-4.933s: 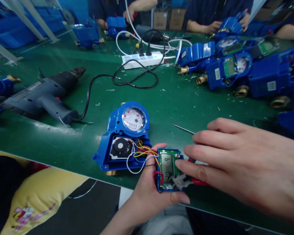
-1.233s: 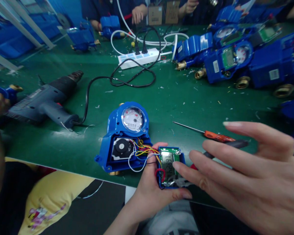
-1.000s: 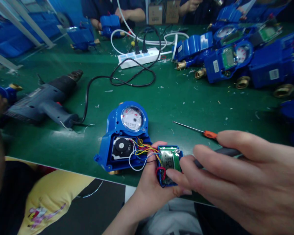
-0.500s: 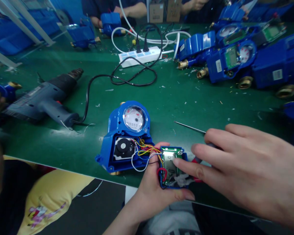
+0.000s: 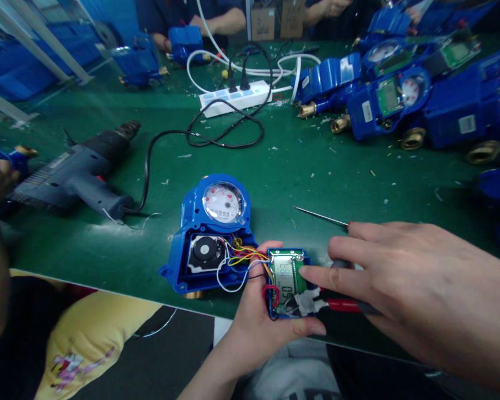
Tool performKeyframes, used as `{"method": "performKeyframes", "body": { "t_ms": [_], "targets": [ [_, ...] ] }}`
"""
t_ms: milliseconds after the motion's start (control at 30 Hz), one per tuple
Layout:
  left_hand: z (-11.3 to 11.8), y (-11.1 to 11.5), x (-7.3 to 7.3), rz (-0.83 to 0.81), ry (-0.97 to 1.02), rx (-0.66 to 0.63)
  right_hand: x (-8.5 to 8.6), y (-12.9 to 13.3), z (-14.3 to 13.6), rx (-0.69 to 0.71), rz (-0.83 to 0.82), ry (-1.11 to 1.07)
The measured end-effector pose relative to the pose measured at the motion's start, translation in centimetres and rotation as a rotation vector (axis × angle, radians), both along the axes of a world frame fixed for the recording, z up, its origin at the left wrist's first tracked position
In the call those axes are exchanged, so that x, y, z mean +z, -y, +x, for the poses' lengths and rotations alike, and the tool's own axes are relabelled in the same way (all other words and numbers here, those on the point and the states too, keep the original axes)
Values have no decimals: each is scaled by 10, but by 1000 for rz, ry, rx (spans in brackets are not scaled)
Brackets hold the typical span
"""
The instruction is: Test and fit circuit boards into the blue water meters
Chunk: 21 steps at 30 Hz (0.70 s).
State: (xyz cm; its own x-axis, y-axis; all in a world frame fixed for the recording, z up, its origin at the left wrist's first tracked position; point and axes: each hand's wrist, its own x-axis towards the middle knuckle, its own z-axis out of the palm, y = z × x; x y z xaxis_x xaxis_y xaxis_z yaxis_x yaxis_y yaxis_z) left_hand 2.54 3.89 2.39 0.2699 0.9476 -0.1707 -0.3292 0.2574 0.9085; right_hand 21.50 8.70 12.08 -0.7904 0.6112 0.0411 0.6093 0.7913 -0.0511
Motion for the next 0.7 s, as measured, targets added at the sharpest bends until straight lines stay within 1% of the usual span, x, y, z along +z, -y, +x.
{"method": "performKeyframes", "body": {
  "t_ms": [67,100,267,333,400,433,533,600,700],
  "targets": [
    [0,0,1,7,-22,14,0,0,0,-20,-3,-6],
    [0,0,1,6,-29,20,0,0,0,-7,22,-8],
    [-2,3,-3,19,-66,6,6,2,-3,163,251,0],
    [-2,4,-7,25,-87,-1,9,4,-2,249,289,-10],
    [-3,4,-8,23,-115,14,10,5,-2,298,315,-11],
    [-2,4,-8,17,-118,16,10,6,-2,289,319,-8],
    [-1,3,-5,-25,-52,-13,5,3,-2,183,275,-6],
    [-1,2,-2,-39,-20,-27,2,-1,-2,128,208,1],
    [-1,2,-1,-27,-58,1,-2,-5,0,88,102,11]
  ]
}}
